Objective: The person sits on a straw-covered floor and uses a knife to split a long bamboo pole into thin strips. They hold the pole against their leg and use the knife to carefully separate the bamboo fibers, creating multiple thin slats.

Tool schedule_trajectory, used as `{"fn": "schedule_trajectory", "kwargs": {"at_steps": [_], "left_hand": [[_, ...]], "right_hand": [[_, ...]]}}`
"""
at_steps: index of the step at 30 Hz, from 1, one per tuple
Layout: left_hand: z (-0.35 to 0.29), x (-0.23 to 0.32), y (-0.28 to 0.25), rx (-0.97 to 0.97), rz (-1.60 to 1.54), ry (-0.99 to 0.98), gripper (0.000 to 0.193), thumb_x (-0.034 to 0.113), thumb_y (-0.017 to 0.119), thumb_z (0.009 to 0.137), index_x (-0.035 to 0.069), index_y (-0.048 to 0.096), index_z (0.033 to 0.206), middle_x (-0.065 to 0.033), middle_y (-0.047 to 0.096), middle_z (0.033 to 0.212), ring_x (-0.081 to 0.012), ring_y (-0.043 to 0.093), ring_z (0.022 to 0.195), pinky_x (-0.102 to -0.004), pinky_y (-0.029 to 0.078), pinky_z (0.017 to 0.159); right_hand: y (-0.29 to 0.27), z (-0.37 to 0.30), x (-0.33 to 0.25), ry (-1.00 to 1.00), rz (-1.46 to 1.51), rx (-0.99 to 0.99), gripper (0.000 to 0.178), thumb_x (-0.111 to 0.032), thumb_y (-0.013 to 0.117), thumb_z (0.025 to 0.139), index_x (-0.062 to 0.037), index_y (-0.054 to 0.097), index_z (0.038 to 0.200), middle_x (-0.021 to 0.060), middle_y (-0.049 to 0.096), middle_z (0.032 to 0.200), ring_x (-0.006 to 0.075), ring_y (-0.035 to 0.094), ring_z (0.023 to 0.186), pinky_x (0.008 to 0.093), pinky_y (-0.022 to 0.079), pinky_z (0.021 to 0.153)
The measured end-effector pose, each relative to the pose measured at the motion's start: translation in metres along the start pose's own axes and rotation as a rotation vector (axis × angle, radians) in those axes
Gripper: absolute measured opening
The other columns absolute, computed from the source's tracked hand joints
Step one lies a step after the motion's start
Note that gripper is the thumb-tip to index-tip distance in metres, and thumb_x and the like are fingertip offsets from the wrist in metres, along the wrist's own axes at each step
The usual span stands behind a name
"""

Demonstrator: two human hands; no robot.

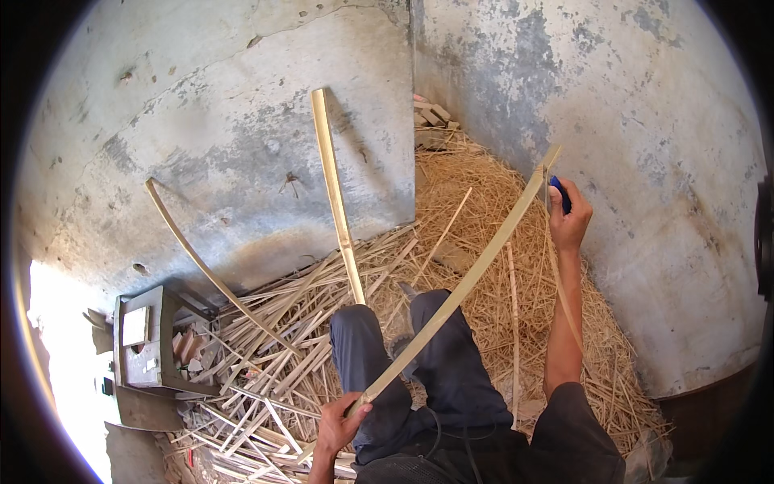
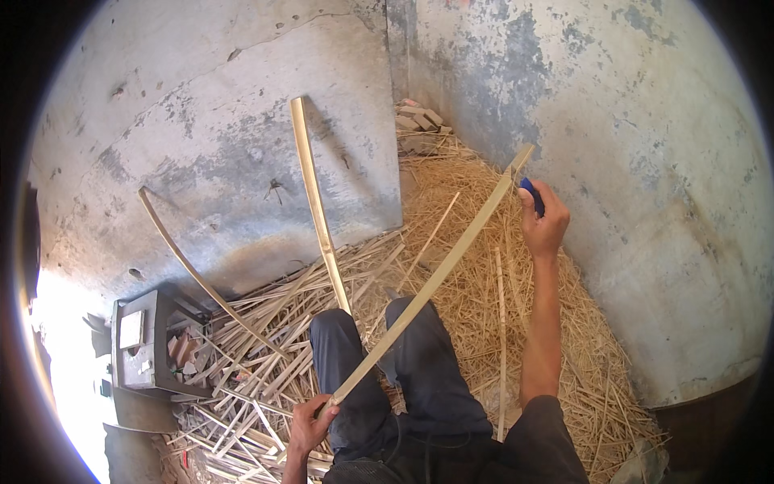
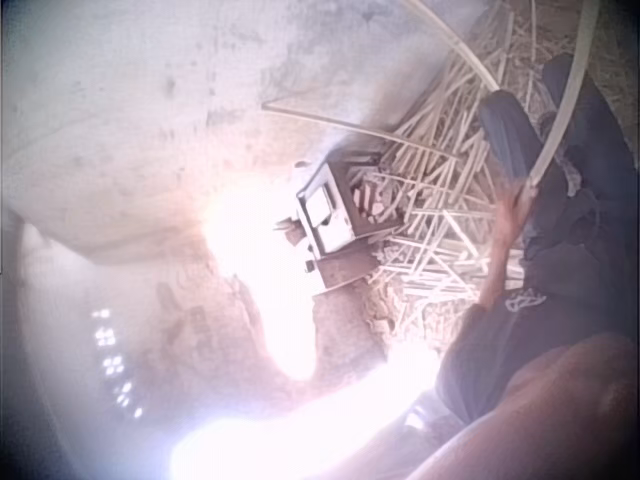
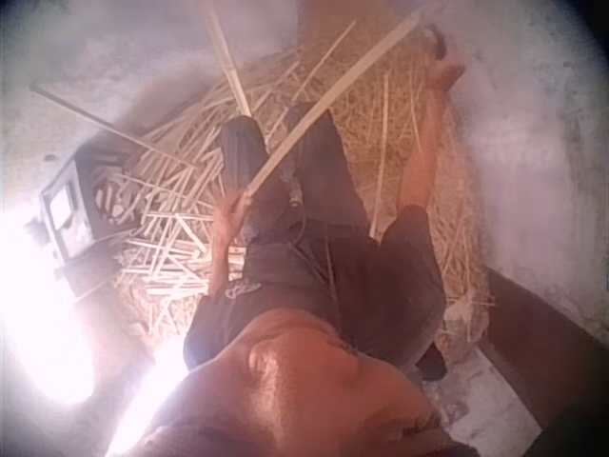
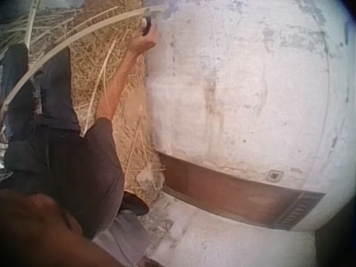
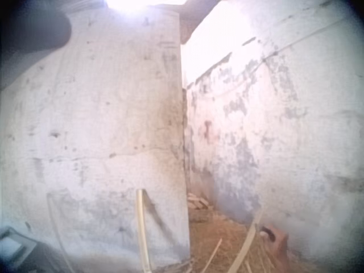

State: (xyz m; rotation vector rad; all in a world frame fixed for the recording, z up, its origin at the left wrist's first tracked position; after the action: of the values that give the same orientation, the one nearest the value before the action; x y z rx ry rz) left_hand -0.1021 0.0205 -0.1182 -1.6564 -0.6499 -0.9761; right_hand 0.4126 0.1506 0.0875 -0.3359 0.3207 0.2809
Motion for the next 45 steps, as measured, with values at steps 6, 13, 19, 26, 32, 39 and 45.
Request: {"fn": "schedule_trajectory", "kwargs": {"at_steps": [6, 13, 19, 26, 32, 39, 45], "left_hand": [[-0.003, 0.008, -0.010, 0.182, 0.009, 0.156, 0.035, 0.023, 0.081, 0.092, -0.002, 0.074, 0.116, -0.0215, 0.076, 0.091, -0.0322, 0.077, 0.083, -0.0356, 0.057, 0.072], [-0.001, 0.007, -0.008, 0.137, 0.035, 0.099, 0.035, 0.019, 0.081, 0.092, -0.003, 0.074, 0.118, -0.0213, 0.077, 0.094, -0.0292, 0.077, 0.084, -0.0358, 0.057, 0.075], [0.002, -0.009, -0.001, 0.008, -0.110, 0.057, 0.034, 0.017, 0.081, 0.093, -0.003, 0.074, 0.119, -0.0201, 0.078, 0.093, -0.0249, 0.077, 0.083, -0.0355, 0.057, 0.075], [0.005, -0.012, -0.001, 0.019, -0.110, 0.028, 0.033, 0.018, 0.082, 0.091, -0.003, 0.075, 0.117, -0.0175, 0.078, 0.092, -0.0181, 0.073, 0.082, -0.0331, 0.056, 0.075], [-0.012, -0.040, -0.024, 0.097, 0.042, 0.019, 0.036, 0.023, 0.085, 0.088, -0.001, 0.077, 0.113, -0.0195, 0.077, 0.093, -0.0293, 0.077, 0.082, -0.0358, 0.057, 0.074], [-0.007, -0.051, -0.031, 0.100, 0.110, -0.149, 0.030, 0.023, 0.075, 0.097, -0.002, 0.075, 0.113, -0.0160, 0.073, 0.077, -0.0205, 0.069, 0.068, -0.0358, 0.053, 0.066], [0.023, -0.022, -0.005, 0.050, -0.210, -0.143, 0.030, 0.027, 0.061, 0.108, 0.000, 0.074, 0.113, 0.0002, 0.059, 0.072, -0.0086, 0.049, 0.067, -0.0284, 0.041, 0.061]], "right_hand": [[-0.003, -0.001, -0.001, -0.020, -0.003, 0.021, 0.041, -0.045, 0.068, 0.102, -0.0051, 0.075, 0.102, 0.0057, 0.068, 0.075, 0.0152, 0.057, 0.061, 0.0305, 0.044, 0.056], [-0.002, -0.002, 0.006, 0.022, -0.016, -0.002, 0.042, -0.046, 0.068, 0.102, -0.0042, 0.075, 0.101, 0.0061, 0.068, 0.075, 0.0156, 0.058, 0.061, 0.0305, 0.045, 0.057], [-0.006, 0.000, 0.004, -0.023, -0.011, 0.028, 0.041, -0.045, 0.068, 0.102, -0.0041, 0.075, 0.102, 0.0068, 0.068, 0.075, 0.0163, 0.059, 0.061, 0.0306, 0.046, 0.057], [-0.007, -0.001, 0.007, -0.062, -0.039, 0.041, 0.036, -0.040, 0.068, 0.103, -0.0048, 0.075, 0.102, 0.0075, 0.068, 0.076, 0.0165, 0.056, 0.059, 0.0305, 0.044, 0.057], [-0.040, 0.008, 0.101, 0.368, -0.098, 0.133, 0.041, -0.043, 0.062, 0.106, -0.0047, 0.075, 0.105, 0.0046, 0.068, 0.076, 0.0153, 0.051, 0.059, 0.0312, 0.043, 0.058], [-0.001, -0.081, 0.239, 0.900, -0.082, -0.611, 0.048, -0.050, 0.055, 0.107, -0.0060, 0.075, 0.107, -0.0014, 0.066, 0.077, 0.0107, 0.050, 0.056, 0.0308, 0.039, 0.053], [0.067, -0.271, 0.178, 1.565, 0.691, -0.645, 0.041, -0.044, 0.048, 0.112, -0.0067, 0.066, 0.114, -0.0061, 0.048, 0.066, 0.0035, 0.038, 0.048, 0.0197, 0.032, 0.044]]}}
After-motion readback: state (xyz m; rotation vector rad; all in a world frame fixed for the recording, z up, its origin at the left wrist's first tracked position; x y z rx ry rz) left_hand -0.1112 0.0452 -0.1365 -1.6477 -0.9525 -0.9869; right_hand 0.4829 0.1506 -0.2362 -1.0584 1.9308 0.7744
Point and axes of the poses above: each hand's wrist, its own z-axis towards the middle knuckle, its own y-axis out of the palm, x = y × z, the point moved 9 cm from there along z, towards the middle knuckle
